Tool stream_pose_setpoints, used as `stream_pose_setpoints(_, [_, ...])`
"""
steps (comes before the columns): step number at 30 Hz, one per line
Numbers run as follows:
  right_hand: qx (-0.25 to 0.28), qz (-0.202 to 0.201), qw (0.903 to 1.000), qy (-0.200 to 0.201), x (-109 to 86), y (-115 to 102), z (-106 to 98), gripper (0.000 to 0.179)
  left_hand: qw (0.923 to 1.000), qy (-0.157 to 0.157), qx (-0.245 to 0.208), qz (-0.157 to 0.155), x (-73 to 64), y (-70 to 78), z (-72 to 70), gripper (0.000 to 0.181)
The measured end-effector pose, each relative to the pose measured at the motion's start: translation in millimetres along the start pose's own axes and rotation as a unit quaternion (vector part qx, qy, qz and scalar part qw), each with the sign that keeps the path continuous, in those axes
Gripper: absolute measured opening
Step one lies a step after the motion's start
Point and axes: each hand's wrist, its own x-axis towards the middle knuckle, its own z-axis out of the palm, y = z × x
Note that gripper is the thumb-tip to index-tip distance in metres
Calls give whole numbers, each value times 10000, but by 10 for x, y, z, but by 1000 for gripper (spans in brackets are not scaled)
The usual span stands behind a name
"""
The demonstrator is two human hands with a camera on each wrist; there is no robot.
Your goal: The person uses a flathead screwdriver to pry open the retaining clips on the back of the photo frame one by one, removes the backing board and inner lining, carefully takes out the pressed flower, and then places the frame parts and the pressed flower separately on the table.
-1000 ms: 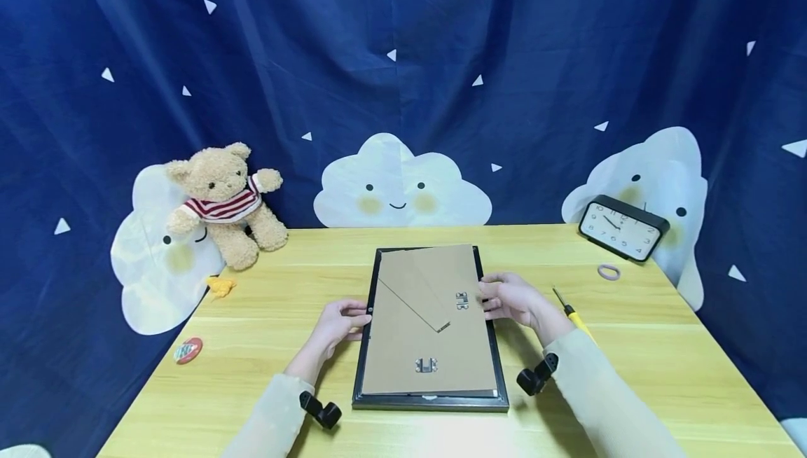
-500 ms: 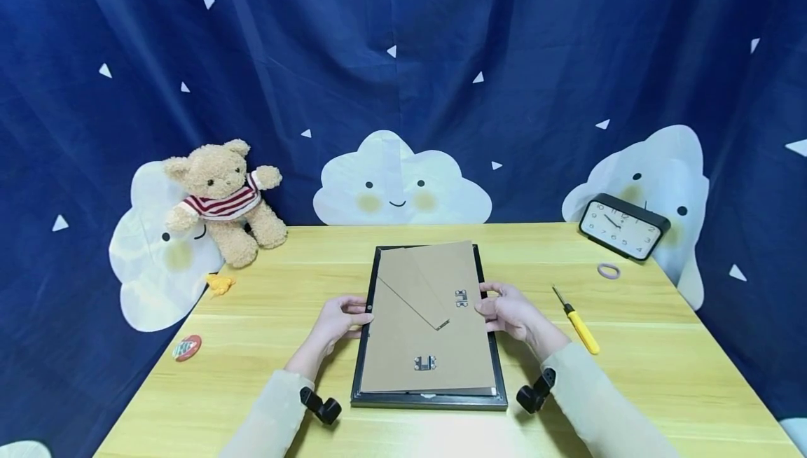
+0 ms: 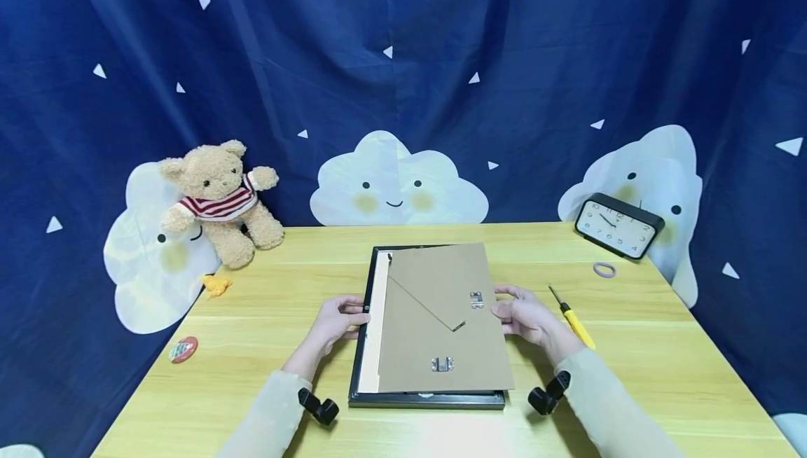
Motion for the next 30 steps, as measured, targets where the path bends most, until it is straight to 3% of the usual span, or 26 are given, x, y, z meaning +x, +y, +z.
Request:
stream_pose_setpoints(12, [152, -84, 9997, -178, -138, 57, -197, 41, 10000, 23, 28, -14, 10, -24, 16, 44])
stream_pose_setpoints(21, [271, -56, 9996, 63, -214, 62, -267, 42, 10000, 63, 59, 31, 9, -30, 21, 44])
stream_pose_setpoints(30, [740, -158, 9971, -22, -304, 0, -356, 31, 10000, 6, 65, 11, 24, -20, 31, 45])
